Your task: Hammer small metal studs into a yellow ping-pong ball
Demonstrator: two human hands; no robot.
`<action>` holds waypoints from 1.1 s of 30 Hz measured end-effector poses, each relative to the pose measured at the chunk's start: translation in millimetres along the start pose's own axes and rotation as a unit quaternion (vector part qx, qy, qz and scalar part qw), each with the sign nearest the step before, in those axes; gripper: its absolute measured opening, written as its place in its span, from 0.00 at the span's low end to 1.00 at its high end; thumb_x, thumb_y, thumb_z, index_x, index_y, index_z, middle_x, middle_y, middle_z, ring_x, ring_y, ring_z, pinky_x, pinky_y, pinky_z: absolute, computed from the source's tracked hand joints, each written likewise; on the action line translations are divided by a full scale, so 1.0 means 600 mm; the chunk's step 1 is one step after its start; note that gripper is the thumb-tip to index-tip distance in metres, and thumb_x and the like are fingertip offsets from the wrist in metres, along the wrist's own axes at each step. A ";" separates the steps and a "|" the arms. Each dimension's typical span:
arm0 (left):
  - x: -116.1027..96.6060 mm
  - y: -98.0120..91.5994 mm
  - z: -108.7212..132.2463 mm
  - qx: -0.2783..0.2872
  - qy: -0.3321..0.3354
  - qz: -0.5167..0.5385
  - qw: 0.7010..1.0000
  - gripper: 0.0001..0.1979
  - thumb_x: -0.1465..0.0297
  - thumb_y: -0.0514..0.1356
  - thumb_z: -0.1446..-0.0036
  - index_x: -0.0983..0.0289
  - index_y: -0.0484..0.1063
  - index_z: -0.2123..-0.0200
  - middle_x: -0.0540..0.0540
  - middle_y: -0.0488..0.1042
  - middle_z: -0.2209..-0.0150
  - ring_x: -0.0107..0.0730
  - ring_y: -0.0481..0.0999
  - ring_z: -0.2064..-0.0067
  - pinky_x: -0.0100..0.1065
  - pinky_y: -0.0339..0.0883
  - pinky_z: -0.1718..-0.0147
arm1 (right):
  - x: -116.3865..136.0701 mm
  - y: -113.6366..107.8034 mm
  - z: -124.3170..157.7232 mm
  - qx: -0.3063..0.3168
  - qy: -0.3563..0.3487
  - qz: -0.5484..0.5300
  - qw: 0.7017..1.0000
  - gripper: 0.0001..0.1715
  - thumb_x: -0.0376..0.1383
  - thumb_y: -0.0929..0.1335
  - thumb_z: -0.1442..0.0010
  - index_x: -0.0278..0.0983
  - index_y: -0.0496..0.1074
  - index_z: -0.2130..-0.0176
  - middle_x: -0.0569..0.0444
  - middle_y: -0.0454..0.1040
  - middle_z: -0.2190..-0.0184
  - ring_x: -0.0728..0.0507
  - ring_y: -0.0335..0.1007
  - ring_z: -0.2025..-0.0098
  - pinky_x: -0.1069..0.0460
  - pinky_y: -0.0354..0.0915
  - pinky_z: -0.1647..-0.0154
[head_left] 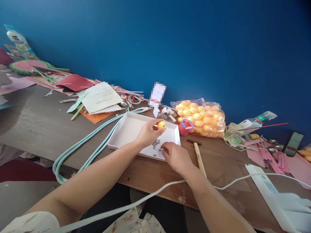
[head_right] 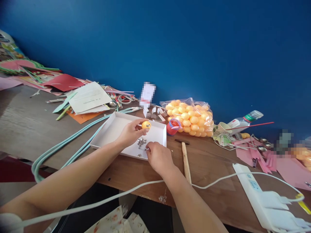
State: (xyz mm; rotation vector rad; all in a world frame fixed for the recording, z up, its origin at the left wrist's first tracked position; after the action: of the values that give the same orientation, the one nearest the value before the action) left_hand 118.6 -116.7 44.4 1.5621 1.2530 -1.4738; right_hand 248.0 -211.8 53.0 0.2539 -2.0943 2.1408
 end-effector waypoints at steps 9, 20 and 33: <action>0.009 0.004 -0.002 0.001 0.013 0.019 1.000 0.20 0.67 0.62 0.49 0.61 0.71 0.51 0.56 0.75 0.57 0.29 0.75 0.66 0.32 0.71 0.65 | -0.004 0.015 -0.013 0.002 0.003 -0.018 1.000 0.08 0.33 0.63 0.40 0.39 0.71 0.65 0.51 0.75 0.62 0.42 0.72 0.62 0.52 0.59 0.69; 0.005 0.000 -0.009 0.033 -0.058 0.173 0.983 0.25 0.66 0.66 0.51 0.66 0.68 0.49 0.57 0.74 0.59 0.30 0.76 0.64 0.36 0.74 0.62 | -0.023 -0.042 -0.058 -0.107 -0.017 -0.471 0.876 0.12 0.43 0.68 0.42 0.37 0.66 0.66 0.57 0.72 0.74 0.47 0.74 0.71 0.53 0.72 0.73; -0.008 0.000 -0.002 0.068 -0.069 0.230 0.968 0.30 0.65 0.67 0.52 0.60 0.66 0.44 0.54 0.73 0.61 0.30 0.76 0.64 0.38 0.73 0.60 | -0.039 -0.019 -0.056 -0.141 -0.035 -0.597 0.789 0.12 0.43 0.70 0.42 0.37 0.70 0.64 0.55 0.76 0.69 0.49 0.73 0.70 0.52 0.74 0.70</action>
State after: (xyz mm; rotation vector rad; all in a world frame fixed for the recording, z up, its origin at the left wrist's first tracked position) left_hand 119.1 -116.4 49.1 1.6661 0.6600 -1.3535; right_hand 272.7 -177.6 58.4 1.2188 -1.4760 1.0286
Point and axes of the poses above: each hand's wrist, its own z-axis away from the middle knuckle, its own y-axis out of the palm, x = y × z, the point moved 1 cm from there along -z, towards the middle knuckle
